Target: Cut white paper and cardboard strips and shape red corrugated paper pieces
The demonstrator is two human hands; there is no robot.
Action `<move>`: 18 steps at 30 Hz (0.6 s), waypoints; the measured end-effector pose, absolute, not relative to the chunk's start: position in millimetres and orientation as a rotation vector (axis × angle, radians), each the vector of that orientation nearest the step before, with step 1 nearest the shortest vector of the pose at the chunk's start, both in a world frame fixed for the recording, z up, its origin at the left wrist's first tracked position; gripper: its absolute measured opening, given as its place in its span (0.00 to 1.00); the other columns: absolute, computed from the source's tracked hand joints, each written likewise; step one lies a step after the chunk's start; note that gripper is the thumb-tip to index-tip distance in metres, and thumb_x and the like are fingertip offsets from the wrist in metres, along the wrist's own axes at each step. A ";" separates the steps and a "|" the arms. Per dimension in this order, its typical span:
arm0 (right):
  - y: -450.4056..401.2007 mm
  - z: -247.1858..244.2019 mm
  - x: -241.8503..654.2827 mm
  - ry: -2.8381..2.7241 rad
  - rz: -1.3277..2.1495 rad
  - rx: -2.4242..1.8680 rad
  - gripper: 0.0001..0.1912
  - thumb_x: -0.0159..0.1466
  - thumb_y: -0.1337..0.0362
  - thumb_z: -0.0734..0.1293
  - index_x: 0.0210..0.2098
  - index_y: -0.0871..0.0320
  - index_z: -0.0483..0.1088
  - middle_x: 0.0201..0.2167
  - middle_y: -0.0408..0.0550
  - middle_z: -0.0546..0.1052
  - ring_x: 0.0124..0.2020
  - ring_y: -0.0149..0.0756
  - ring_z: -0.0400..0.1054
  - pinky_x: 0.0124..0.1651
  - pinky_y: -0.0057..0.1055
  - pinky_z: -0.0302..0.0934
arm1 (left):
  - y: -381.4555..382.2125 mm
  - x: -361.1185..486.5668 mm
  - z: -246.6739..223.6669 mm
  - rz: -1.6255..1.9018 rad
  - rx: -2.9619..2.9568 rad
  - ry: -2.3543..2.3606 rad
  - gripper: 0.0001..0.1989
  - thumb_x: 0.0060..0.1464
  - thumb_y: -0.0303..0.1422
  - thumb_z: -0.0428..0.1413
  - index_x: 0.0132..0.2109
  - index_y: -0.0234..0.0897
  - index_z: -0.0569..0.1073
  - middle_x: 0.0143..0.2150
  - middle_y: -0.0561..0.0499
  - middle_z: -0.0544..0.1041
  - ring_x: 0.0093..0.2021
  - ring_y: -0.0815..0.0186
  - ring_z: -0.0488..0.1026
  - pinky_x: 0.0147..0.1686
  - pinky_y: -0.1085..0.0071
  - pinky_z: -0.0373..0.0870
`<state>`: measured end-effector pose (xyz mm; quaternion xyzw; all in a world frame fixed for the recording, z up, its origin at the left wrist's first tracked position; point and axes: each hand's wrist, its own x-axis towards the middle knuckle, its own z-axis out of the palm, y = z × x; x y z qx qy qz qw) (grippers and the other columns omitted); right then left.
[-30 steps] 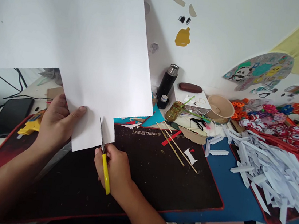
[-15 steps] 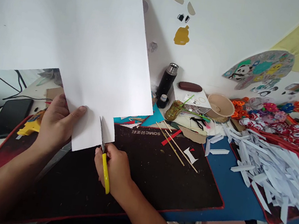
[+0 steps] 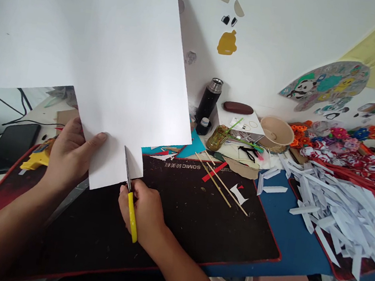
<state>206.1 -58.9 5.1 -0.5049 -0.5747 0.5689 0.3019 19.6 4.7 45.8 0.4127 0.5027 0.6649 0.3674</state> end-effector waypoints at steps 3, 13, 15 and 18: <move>-59.2 5.2 206.6 -1.566 1.477 -1.337 0.17 0.72 0.52 0.66 0.31 0.53 0.66 0.16 0.36 0.63 0.15 0.28 0.60 0.19 0.24 0.51 | 4.8 16.5 44.6 1.718 1.069 1.294 0.20 0.55 0.35 0.71 0.53 0.43 0.77 0.51 0.49 0.84 0.47 0.60 0.80 0.42 0.72 0.78; -61.0 8.4 207.3 -1.589 1.469 -1.320 0.16 0.72 0.51 0.66 0.33 0.54 0.69 0.17 0.37 0.64 0.16 0.29 0.62 0.20 0.24 0.54 | 24.4 -1.5 75.0 1.693 1.133 1.225 0.21 0.61 0.42 0.67 0.58 0.41 0.80 0.56 0.43 0.83 0.51 0.52 0.81 0.44 0.63 0.81; -61.5 9.2 206.9 -1.583 1.474 -1.319 0.16 0.72 0.51 0.66 0.33 0.54 0.70 0.17 0.37 0.64 0.16 0.29 0.62 0.20 0.24 0.54 | 30.3 -7.5 77.3 1.640 1.143 1.234 0.22 0.60 0.43 0.68 0.58 0.40 0.80 0.52 0.43 0.84 0.43 0.55 0.83 0.36 0.65 0.81; -62.7 11.3 207.0 -1.578 1.492 -1.295 0.17 0.72 0.50 0.66 0.32 0.54 0.70 0.17 0.36 0.64 0.16 0.29 0.62 0.20 0.24 0.55 | 34.4 -10.4 78.3 1.626 1.098 1.266 0.19 0.58 0.41 0.70 0.53 0.38 0.81 0.43 0.45 0.86 0.29 0.63 0.78 0.26 0.70 0.76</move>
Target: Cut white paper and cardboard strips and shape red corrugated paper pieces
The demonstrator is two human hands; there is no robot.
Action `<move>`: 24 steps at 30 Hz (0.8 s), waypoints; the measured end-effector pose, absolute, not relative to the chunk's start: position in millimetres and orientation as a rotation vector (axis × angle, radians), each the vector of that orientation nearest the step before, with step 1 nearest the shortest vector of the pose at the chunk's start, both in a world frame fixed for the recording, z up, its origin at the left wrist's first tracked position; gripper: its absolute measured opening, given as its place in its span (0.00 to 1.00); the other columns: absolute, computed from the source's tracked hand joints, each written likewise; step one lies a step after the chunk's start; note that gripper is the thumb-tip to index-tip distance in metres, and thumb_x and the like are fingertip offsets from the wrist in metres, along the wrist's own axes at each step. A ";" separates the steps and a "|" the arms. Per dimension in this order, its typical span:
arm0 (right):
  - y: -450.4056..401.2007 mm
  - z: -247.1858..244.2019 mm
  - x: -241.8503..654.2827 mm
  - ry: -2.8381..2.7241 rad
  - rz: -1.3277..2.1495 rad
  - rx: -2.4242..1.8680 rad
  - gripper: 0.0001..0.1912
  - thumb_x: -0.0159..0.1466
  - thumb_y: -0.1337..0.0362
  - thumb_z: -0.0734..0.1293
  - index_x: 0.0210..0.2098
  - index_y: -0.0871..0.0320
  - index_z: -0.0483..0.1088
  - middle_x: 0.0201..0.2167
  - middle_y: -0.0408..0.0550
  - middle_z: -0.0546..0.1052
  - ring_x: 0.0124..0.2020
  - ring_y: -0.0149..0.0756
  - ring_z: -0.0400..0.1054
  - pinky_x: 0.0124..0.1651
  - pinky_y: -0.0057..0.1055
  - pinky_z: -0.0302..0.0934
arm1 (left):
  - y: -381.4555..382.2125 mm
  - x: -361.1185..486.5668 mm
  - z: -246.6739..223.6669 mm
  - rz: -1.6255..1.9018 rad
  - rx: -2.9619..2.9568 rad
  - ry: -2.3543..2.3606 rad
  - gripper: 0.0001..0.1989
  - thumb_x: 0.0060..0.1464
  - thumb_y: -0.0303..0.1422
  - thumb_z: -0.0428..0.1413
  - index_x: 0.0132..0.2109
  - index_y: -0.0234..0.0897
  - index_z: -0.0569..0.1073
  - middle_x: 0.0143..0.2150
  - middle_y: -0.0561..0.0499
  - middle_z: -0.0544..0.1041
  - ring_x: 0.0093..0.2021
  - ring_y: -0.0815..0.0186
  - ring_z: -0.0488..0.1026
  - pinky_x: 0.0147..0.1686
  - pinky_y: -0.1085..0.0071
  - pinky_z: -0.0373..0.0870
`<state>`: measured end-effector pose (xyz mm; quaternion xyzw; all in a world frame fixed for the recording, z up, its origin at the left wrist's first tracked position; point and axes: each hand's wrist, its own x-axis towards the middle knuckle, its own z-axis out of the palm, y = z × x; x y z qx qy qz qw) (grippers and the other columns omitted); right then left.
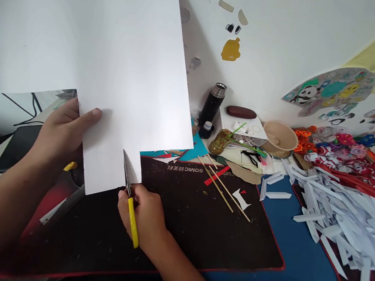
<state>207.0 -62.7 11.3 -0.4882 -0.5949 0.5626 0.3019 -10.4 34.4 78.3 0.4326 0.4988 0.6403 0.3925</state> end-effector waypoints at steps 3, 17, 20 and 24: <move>-63.6 11.1 208.9 -1.568 1.551 -1.221 0.18 0.73 0.48 0.66 0.35 0.55 0.71 0.18 0.37 0.68 0.15 0.28 0.64 0.19 0.23 0.57 | 33.2 -7.1 79.2 1.660 1.061 1.285 0.16 0.57 0.38 0.70 0.50 0.38 0.82 0.41 0.46 0.86 0.27 0.66 0.76 0.25 0.72 0.74; -63.9 13.0 214.4 -1.462 1.778 -1.045 0.32 0.55 0.39 0.81 0.47 0.55 0.75 0.29 0.45 0.84 0.30 0.41 0.81 0.37 0.31 0.74 | 30.7 -10.2 78.1 1.665 1.096 1.336 0.15 0.58 0.36 0.69 0.51 0.39 0.81 0.42 0.46 0.86 0.31 0.64 0.80 0.27 0.72 0.77; -63.3 12.1 215.7 -1.462 1.788 -1.034 0.34 0.54 0.38 0.81 0.48 0.57 0.76 0.32 0.47 0.84 0.31 0.42 0.82 0.37 0.31 0.75 | 29.6 -10.0 80.6 1.669 1.099 1.337 0.15 0.57 0.37 0.70 0.50 0.39 0.81 0.42 0.46 0.86 0.32 0.63 0.81 0.27 0.73 0.77; -62.4 9.6 218.7 -1.525 1.727 -1.023 0.32 0.57 0.40 0.81 0.47 0.58 0.77 0.33 0.49 0.84 0.32 0.41 0.82 0.36 0.30 0.74 | 27.3 -7.5 83.2 1.666 1.110 1.324 0.15 0.56 0.36 0.70 0.49 0.38 0.81 0.41 0.46 0.86 0.31 0.65 0.81 0.28 0.75 0.78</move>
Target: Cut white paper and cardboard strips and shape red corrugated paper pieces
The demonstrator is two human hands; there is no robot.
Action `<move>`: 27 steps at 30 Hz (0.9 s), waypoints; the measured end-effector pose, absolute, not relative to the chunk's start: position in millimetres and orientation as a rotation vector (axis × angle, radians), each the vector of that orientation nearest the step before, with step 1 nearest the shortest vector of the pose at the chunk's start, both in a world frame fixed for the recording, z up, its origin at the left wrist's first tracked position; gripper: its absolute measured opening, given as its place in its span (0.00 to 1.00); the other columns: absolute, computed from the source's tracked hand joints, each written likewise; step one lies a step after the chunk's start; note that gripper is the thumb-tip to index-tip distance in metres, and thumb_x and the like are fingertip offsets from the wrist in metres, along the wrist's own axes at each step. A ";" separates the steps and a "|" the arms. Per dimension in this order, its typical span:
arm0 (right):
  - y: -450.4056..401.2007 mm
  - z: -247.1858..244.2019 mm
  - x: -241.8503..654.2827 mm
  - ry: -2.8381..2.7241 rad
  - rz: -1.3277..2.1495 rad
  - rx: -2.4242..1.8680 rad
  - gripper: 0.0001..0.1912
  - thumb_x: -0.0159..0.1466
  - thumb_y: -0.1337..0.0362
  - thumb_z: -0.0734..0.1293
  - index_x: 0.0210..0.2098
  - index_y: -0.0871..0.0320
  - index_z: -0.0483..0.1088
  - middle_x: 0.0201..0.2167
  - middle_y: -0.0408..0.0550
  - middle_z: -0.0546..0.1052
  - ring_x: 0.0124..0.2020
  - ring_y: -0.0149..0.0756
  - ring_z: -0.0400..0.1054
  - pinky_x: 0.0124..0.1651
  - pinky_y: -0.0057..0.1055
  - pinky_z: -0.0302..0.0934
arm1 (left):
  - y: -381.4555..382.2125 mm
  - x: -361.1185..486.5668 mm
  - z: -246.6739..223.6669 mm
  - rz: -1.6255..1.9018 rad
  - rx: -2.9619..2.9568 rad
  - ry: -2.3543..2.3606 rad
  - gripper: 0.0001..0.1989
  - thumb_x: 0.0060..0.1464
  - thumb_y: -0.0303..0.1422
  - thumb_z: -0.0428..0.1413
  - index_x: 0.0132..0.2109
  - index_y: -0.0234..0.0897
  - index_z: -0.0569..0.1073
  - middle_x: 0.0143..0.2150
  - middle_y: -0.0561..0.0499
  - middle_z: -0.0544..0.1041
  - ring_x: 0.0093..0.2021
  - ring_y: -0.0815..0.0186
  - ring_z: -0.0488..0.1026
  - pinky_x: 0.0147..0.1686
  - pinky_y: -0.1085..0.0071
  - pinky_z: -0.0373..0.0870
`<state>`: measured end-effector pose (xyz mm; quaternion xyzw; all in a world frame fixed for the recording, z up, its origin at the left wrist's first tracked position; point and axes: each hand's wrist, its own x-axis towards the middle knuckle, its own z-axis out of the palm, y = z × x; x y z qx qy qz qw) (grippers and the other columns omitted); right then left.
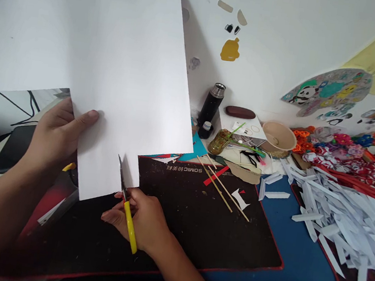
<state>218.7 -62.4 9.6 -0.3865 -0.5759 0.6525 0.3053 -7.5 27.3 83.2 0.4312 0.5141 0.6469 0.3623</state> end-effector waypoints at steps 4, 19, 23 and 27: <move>-64.1 4.7 217.8 -1.511 1.673 -1.063 0.28 0.62 0.40 0.77 0.43 0.59 0.78 0.29 0.47 0.82 0.25 0.36 0.78 0.27 0.27 0.70 | 24.6 -3.1 81.4 1.667 1.126 1.331 0.15 0.57 0.35 0.69 0.51 0.39 0.82 0.44 0.46 0.86 0.34 0.66 0.81 0.30 0.77 0.79; -67.2 -2.0 210.1 -1.386 1.667 -1.041 0.20 0.64 0.48 0.77 0.35 0.57 0.73 0.26 0.42 0.75 0.19 0.28 0.67 0.20 0.23 0.58 | 22.9 1.4 83.0 1.618 1.073 1.360 0.14 0.56 0.35 0.70 0.49 0.39 0.83 0.40 0.47 0.85 0.30 0.67 0.79 0.25 0.77 0.77; -66.5 2.0 207.6 -1.333 1.674 -1.025 0.19 0.62 0.49 0.78 0.34 0.57 0.72 0.26 0.42 0.74 0.20 0.29 0.66 0.21 0.23 0.59 | 21.4 3.1 79.8 1.647 1.073 1.310 0.15 0.57 0.34 0.69 0.51 0.42 0.83 0.42 0.48 0.85 0.31 0.68 0.79 0.28 0.77 0.79; -65.8 4.4 206.8 -1.294 1.673 -1.041 0.19 0.62 0.48 0.77 0.33 0.56 0.71 0.24 0.41 0.72 0.19 0.28 0.64 0.20 0.24 0.58 | 19.0 4.3 79.4 1.667 1.108 1.331 0.13 0.58 0.34 0.69 0.51 0.41 0.83 0.43 0.48 0.85 0.33 0.68 0.79 0.29 0.78 0.78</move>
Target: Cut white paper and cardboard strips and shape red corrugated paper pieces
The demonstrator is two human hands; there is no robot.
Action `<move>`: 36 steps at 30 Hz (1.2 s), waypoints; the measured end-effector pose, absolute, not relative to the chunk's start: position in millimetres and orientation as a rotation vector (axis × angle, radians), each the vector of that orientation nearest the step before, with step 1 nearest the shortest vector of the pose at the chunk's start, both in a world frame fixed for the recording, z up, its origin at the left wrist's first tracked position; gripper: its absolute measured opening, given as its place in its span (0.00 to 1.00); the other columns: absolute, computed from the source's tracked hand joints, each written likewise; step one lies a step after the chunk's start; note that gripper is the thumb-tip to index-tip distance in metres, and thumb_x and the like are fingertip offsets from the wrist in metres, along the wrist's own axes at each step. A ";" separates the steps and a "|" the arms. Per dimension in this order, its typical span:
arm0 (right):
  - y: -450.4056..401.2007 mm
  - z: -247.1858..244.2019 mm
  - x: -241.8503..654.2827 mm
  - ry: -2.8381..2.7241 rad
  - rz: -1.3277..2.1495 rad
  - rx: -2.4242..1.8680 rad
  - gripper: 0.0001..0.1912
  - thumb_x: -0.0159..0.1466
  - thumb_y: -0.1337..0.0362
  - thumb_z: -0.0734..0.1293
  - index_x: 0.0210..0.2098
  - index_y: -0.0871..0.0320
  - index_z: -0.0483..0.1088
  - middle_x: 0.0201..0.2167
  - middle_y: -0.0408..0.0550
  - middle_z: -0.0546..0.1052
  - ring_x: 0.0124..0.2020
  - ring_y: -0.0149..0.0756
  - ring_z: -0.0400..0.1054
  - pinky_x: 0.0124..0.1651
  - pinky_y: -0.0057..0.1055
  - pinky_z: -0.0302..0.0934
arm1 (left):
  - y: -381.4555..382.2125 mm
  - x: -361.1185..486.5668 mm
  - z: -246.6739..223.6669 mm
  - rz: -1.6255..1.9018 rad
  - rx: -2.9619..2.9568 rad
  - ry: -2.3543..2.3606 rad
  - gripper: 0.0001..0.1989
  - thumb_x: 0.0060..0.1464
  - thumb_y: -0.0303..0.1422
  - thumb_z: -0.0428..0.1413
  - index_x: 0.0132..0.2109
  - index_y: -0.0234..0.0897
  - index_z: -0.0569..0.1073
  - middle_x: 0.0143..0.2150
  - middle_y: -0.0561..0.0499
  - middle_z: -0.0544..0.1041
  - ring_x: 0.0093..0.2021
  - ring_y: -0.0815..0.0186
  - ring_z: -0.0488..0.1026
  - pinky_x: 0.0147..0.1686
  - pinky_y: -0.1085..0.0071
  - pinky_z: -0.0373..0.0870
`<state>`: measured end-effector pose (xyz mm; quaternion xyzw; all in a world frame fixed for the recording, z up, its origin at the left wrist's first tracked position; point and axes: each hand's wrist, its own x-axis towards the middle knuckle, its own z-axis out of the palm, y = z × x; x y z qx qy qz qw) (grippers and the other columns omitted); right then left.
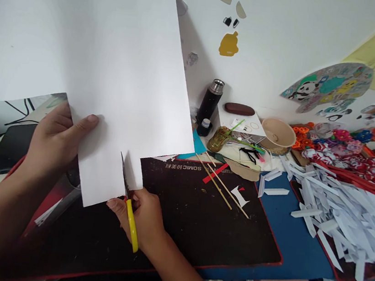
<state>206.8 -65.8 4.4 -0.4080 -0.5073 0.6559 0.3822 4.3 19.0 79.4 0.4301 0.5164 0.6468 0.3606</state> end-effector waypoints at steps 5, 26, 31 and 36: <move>-64.8 4.1 207.1 -1.307 1.656 -1.060 0.20 0.62 0.48 0.77 0.31 0.56 0.70 0.22 0.39 0.69 0.17 0.28 0.63 0.19 0.24 0.56 | 17.9 4.5 81.5 1.686 1.187 1.343 0.13 0.59 0.33 0.69 0.50 0.41 0.83 0.45 0.49 0.85 0.37 0.67 0.81 0.31 0.79 0.78; -63.9 -1.7 207.2 -1.326 1.658 -1.161 0.29 0.59 0.35 0.76 0.32 0.55 0.73 0.14 0.37 0.64 0.16 0.31 0.62 0.19 0.26 0.55 | 23.2 9.5 81.3 1.661 1.162 1.348 0.14 0.58 0.33 0.69 0.51 0.40 0.82 0.47 0.46 0.86 0.39 0.65 0.81 0.34 0.77 0.80; -64.1 -5.3 206.2 -1.323 1.621 -1.155 0.28 0.61 0.35 0.74 0.32 0.56 0.73 0.17 0.38 0.66 0.16 0.30 0.61 0.18 0.25 0.54 | 22.6 9.8 79.8 1.674 1.184 1.351 0.14 0.59 0.33 0.69 0.52 0.40 0.82 0.47 0.47 0.86 0.38 0.65 0.81 0.32 0.78 0.79; -64.0 -5.0 206.3 -1.327 1.609 -1.182 0.28 0.61 0.36 0.74 0.32 0.56 0.73 0.17 0.38 0.66 0.17 0.31 0.63 0.19 0.25 0.55 | 24.6 8.9 79.4 1.682 1.195 1.338 0.14 0.59 0.32 0.69 0.52 0.39 0.82 0.49 0.45 0.86 0.39 0.65 0.81 0.34 0.78 0.80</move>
